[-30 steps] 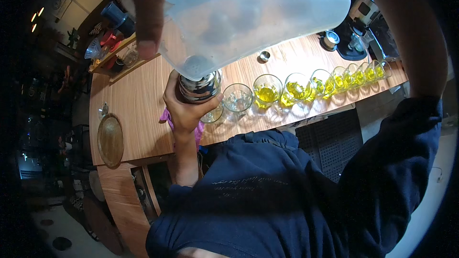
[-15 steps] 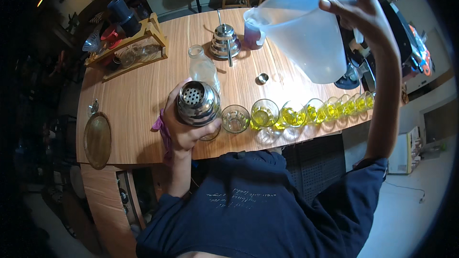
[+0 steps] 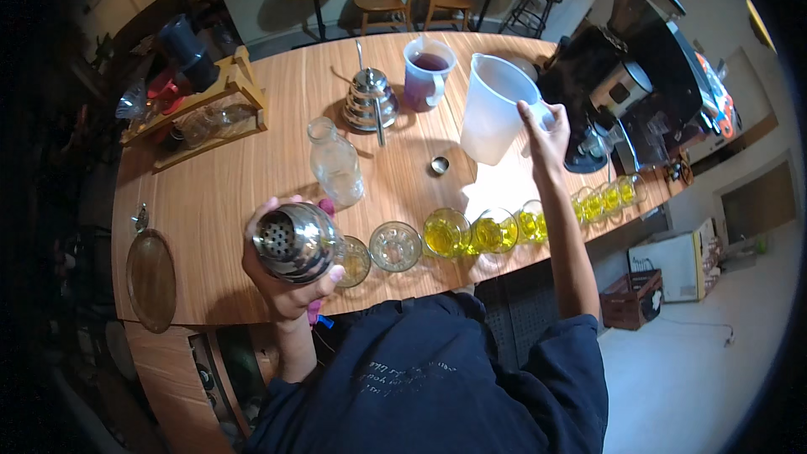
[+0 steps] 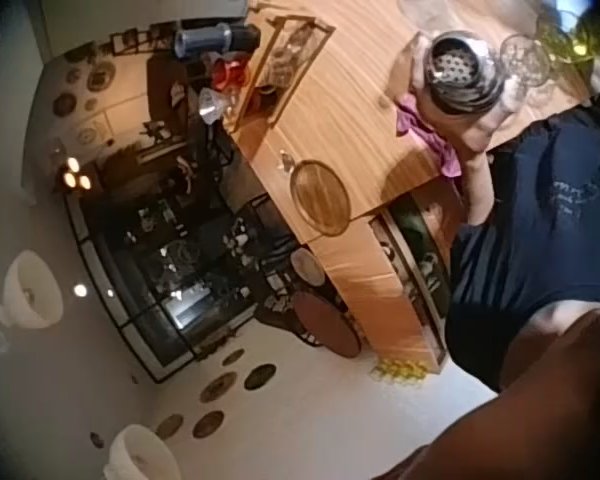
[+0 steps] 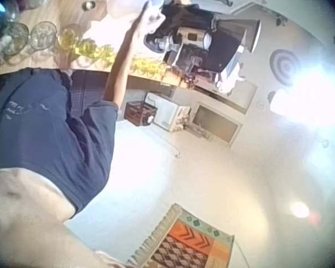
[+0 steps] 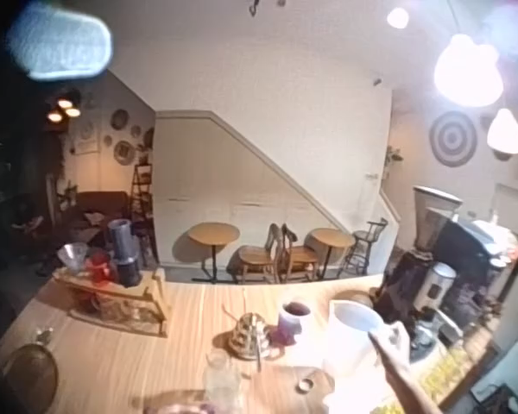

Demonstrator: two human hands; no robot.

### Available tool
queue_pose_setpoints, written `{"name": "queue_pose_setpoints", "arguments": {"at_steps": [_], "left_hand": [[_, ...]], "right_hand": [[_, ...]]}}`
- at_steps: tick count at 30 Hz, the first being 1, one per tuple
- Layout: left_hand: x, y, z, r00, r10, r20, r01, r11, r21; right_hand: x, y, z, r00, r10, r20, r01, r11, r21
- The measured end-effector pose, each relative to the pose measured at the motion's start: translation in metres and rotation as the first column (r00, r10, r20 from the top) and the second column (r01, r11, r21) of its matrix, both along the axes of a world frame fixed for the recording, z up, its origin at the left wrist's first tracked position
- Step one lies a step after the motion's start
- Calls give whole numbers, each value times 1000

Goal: The recorder prepares drinks by pouring liquid from a pitcher into a shaker, shaking the mixture, and pouring it into several glasses.

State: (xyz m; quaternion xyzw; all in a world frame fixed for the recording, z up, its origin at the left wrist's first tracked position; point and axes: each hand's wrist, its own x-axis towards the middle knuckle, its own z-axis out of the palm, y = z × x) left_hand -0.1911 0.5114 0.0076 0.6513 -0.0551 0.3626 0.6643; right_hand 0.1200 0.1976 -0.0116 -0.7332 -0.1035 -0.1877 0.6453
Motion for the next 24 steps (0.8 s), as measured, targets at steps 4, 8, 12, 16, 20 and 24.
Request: {"name": "queue_pose_setpoints", "arguments": {"at_steps": [4,8,12,16,20,24], "left_hand": [[-1,5,-1,997,24,-70,-25,1000,-18],[2,10,-6,998,57,-37,-56,998,37],[1,12,-14,984,167,-59,-158,980,123],[3,14,-21,972,228,-54,-214,957,197],[3,13,-24,969,242,-38,-229,950,211],[2,11,-27,966,247,-68,-233,958,167]], "right_hand": [[-7,9,-31,995,-79,-52,75,994,-78],[-21,15,-32,989,-134,-64,129,988,-84],[-17,-3,-44,993,-117,-25,108,967,-232],[-25,-12,-41,983,-182,-28,159,915,-371],[-43,8,-32,974,-223,-29,183,861,-474],[-61,51,-4,726,-58,685,612,509,-606]]}}
